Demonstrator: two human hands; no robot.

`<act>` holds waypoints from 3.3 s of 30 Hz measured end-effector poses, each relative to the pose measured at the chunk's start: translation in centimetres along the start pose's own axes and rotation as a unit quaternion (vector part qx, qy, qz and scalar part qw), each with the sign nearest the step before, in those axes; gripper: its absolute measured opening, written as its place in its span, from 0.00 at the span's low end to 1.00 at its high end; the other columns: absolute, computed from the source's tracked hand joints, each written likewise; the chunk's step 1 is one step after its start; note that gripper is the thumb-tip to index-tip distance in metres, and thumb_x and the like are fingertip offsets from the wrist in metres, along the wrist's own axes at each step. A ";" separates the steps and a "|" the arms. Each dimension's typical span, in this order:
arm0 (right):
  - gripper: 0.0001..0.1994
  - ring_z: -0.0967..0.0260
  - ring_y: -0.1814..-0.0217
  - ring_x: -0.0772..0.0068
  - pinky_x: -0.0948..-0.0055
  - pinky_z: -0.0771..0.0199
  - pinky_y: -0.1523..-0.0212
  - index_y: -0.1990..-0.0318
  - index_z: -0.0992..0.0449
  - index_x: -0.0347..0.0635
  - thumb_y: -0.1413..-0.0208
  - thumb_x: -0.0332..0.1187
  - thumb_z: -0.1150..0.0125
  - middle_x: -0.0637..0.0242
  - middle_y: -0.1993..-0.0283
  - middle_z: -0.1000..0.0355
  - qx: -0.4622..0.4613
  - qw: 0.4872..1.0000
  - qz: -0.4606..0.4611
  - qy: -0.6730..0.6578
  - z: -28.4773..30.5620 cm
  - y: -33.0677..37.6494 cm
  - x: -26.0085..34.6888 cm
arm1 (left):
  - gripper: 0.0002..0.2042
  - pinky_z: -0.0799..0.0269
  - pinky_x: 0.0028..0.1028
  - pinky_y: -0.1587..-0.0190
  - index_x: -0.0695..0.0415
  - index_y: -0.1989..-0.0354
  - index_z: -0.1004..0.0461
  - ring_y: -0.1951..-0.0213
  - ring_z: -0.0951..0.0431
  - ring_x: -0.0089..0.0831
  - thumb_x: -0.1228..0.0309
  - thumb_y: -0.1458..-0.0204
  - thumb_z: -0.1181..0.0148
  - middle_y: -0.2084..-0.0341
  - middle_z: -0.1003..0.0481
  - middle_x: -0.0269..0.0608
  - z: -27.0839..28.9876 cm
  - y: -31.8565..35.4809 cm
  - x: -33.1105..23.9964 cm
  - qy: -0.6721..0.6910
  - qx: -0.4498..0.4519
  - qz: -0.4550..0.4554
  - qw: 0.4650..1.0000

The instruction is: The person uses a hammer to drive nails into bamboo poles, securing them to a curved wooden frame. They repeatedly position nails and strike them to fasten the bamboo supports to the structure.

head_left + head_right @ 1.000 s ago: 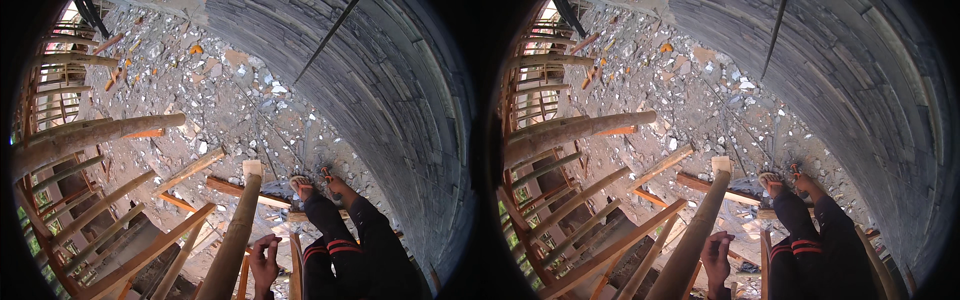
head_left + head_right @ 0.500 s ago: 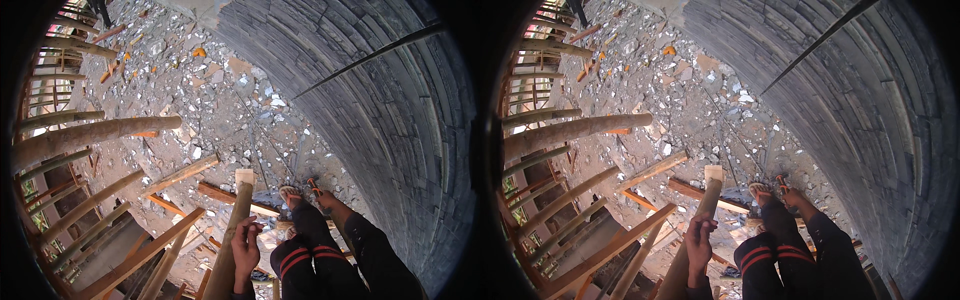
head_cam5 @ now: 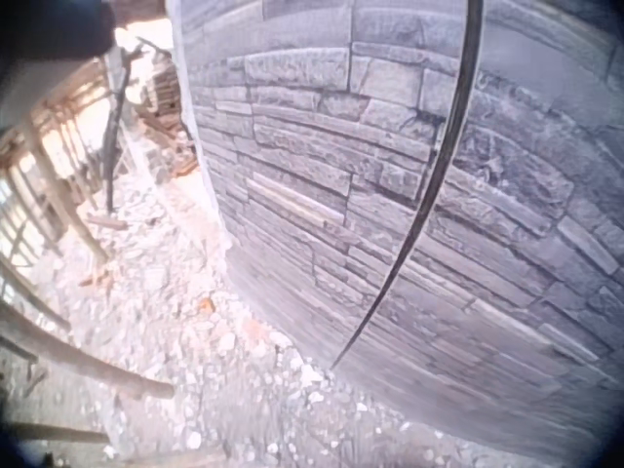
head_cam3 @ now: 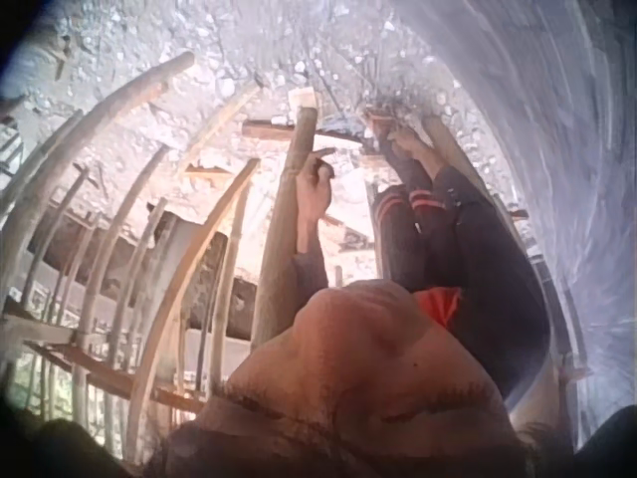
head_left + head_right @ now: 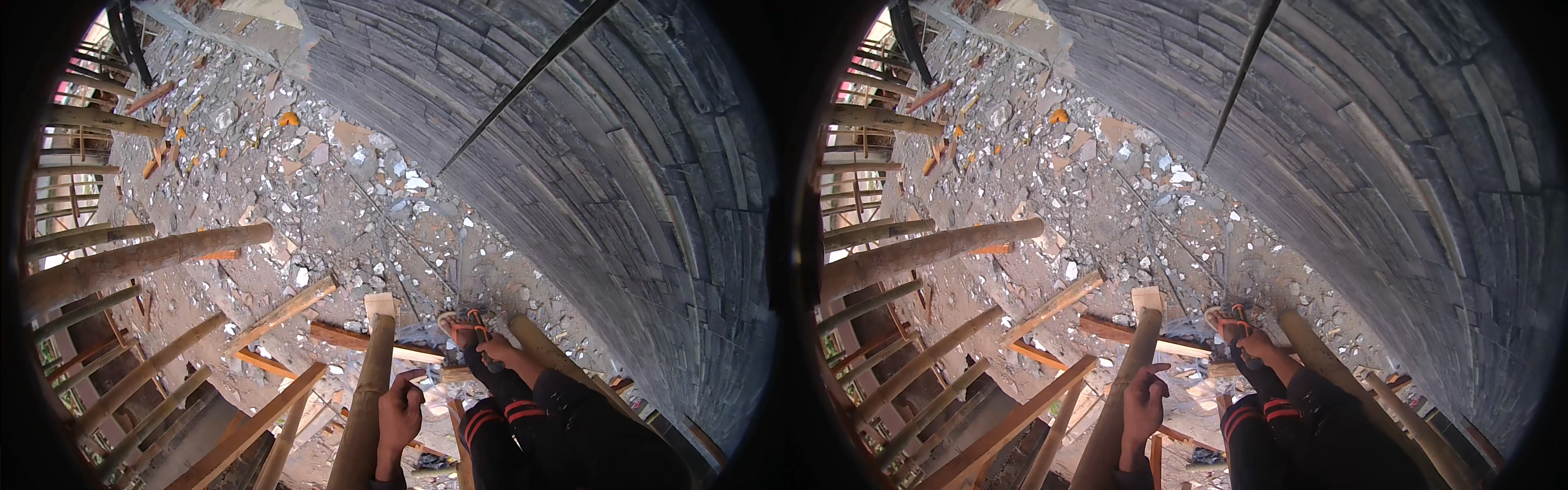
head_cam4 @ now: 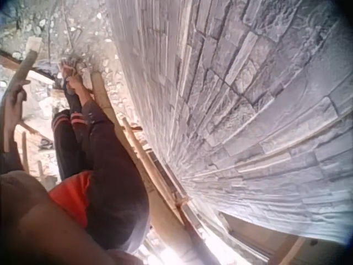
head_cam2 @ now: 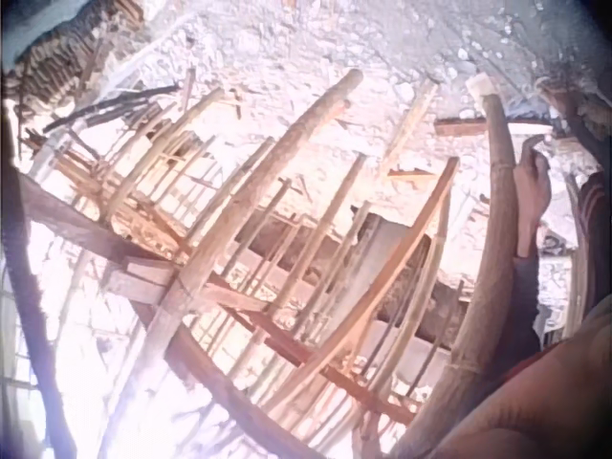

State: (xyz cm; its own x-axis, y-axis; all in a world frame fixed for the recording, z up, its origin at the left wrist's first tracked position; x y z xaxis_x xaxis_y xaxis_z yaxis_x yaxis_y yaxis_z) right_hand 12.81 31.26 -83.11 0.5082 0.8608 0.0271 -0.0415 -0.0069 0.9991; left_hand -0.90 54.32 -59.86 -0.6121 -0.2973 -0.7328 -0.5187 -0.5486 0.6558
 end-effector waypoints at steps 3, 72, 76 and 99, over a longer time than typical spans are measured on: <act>0.07 0.31 0.81 0.68 0.69 0.30 0.82 0.70 0.31 0.31 0.52 0.27 0.41 0.59 0.80 0.30 0.018 0.999 0.001 0.028 -1.8 1.0 -1.3 | 0.12 0.31 0.28 0.73 0.59 0.55 0.31 0.78 0.25 0.30 0.76 0.47 0.56 0.82 0.27 0.44 0.0 0.4 -0.8 -0.025 0.014 -0.034 0.999; 0.24 0.33 0.80 0.55 0.64 0.31 0.76 0.49 0.39 0.30 0.56 0.29 0.47 0.53 0.79 0.32 0.024 0.881 0.377 0.286 3.5 20.0 -28.9 | 0.12 0.35 0.28 0.68 0.66 0.71 0.32 0.75 0.29 0.30 0.67 0.54 0.49 0.79 0.29 0.41 -27.8 21.6 19.2 0.195 -0.235 -0.024 0.952; 0.24 0.29 0.68 0.50 0.58 0.31 0.66 0.50 0.38 0.31 0.56 0.31 0.47 0.47 0.72 0.30 -0.113 0.709 0.606 0.343 5.8 24.3 -26.8 | 0.09 0.35 0.25 0.68 0.64 0.70 0.32 0.74 0.30 0.25 0.69 0.53 0.49 0.78 0.29 0.38 -29.6 23.3 18.7 0.291 -0.231 -0.020 0.928; 0.29 0.29 0.57 0.52 0.63 0.31 0.57 0.46 0.38 0.29 0.49 0.43 0.42 0.44 0.61 0.29 0.148 0.743 0.466 0.457 13.9 31.1 -28.1 | 0.17 0.32 0.26 0.69 0.66 0.68 0.26 0.73 0.24 0.27 0.61 0.57 0.34 0.77 0.23 0.43 -34.8 33.1 11.5 0.206 -0.228 -0.018 0.951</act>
State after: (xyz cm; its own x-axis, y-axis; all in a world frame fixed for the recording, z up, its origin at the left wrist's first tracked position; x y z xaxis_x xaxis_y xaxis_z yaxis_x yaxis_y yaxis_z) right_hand 9.19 -0.27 -52.35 -0.4244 0.3978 0.8134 0.2496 -0.8121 0.5274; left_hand -4.39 5.56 -52.89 -0.2639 -0.5019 -0.8237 -0.1634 -0.8183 0.5510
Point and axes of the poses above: each hand's wrist, its own y-axis away from the middle knuckle, its own z-axis out of the back of the hand, x = y × z, the point moved 7 cm from there along -y, towards the middle knuckle
